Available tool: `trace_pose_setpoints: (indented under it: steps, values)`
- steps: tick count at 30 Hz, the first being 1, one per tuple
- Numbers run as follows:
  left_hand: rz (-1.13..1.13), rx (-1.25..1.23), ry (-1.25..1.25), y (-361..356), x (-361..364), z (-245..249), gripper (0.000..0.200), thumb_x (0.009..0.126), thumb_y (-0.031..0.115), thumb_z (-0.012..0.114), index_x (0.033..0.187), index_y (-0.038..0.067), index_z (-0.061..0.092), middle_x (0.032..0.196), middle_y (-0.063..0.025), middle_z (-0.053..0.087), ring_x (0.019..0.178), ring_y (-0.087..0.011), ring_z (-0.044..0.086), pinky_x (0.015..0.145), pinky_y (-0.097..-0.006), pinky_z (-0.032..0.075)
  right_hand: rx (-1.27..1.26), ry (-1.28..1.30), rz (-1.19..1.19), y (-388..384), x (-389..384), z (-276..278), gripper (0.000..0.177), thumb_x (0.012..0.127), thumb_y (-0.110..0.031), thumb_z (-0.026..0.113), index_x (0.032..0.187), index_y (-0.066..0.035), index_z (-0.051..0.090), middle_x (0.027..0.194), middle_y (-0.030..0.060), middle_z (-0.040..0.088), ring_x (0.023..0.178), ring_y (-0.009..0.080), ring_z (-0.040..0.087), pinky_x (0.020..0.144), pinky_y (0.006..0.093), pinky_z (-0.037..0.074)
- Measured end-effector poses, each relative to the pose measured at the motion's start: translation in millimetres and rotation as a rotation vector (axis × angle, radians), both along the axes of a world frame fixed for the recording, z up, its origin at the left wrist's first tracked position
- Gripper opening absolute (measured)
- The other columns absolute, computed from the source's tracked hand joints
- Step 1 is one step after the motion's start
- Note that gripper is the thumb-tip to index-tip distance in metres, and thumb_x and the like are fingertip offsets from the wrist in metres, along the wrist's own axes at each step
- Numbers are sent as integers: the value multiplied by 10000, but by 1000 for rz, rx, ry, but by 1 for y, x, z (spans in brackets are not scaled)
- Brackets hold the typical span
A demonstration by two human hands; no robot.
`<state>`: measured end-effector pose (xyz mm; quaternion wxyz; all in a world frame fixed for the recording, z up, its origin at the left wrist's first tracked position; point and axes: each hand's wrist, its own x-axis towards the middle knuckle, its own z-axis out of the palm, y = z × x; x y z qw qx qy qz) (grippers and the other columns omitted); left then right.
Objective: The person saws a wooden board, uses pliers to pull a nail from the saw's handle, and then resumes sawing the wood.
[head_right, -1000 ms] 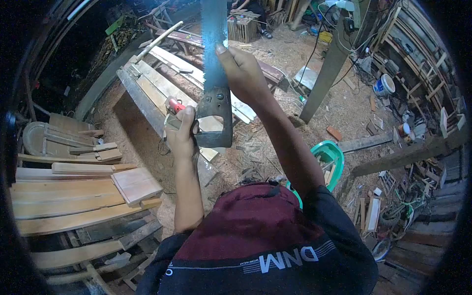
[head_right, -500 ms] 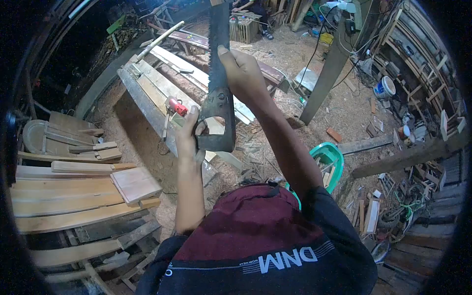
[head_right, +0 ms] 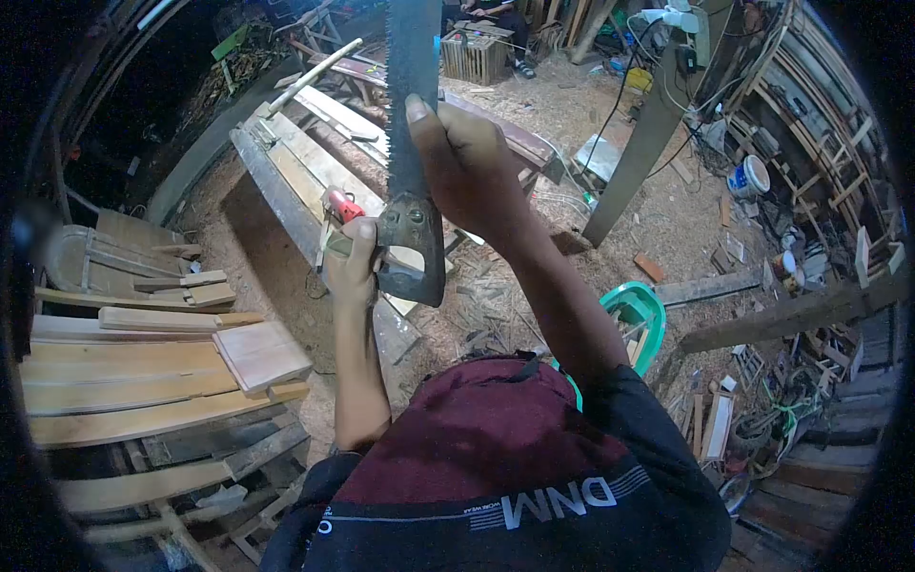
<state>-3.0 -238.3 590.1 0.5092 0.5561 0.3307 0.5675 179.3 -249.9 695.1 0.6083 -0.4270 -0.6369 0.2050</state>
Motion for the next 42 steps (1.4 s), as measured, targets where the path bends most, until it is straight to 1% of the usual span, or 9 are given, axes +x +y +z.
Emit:
trace_pose_setpoints:
  steps: [5,13,17,18,22,25,30,33,42]
  values:
    - [-9,168,96,4,-11,2,274,916,220,673,829,-40,692,645,27,549,584,-48,457,521,-233,353,13,21,-61,-8,-5,-1,480,1044,-345,429,737,6,542,564,39,462,539,117,439,512,316,381]
    - [-54,59,153,2,4,6,304,950,243,641,760,6,657,600,53,479,542,-39,394,512,-230,329,-45,171,-46,13,1,-14,450,1046,-308,431,731,-8,547,617,3,504,575,84,448,528,287,382]
    - [-51,-170,-436,14,20,-12,228,962,232,628,903,14,657,676,2,566,584,-77,499,543,-223,394,-29,316,-85,23,-1,-18,431,1051,-284,418,734,-25,551,629,3,519,587,83,462,539,271,389]
    - [-64,-240,-467,14,16,-6,251,984,308,584,935,63,605,685,11,541,615,-117,542,580,-251,468,-1,320,-110,25,-2,-21,428,1054,-285,410,744,-25,553,632,4,524,588,83,466,542,270,393]
    - [-36,-427,-933,8,26,12,339,992,420,539,978,87,598,693,11,528,610,-121,530,570,-239,451,98,366,-218,30,-16,-36,426,1063,-292,382,785,-22,558,658,11,548,596,81,483,554,269,412]
    - [24,-431,-992,4,27,19,352,1000,438,512,977,96,591,689,26,502,594,-104,501,551,-236,432,130,401,-216,29,-21,-41,427,1070,-296,362,819,-15,563,693,28,575,618,85,521,563,267,428]
    - [13,-386,-808,2,5,48,414,1020,457,450,850,93,553,592,43,401,440,-69,384,454,-232,364,-29,558,-91,31,-25,-42,436,1071,-280,356,807,-14,578,675,39,589,598,95,534,551,268,429]
    - [-92,-301,-810,17,-11,42,408,1020,432,467,809,90,539,581,38,400,427,-66,378,439,-226,353,-68,455,-134,30,-26,-44,447,1070,-266,358,774,-17,582,636,31,581,560,99,524,532,271,424]
    - [-158,-244,-653,24,-35,52,318,1023,357,491,861,92,557,576,17,405,384,-74,360,422,-248,365,35,502,-155,33,-40,-63,548,1061,-386,385,700,-38,607,572,24,598,399,69,461,379,214,349]
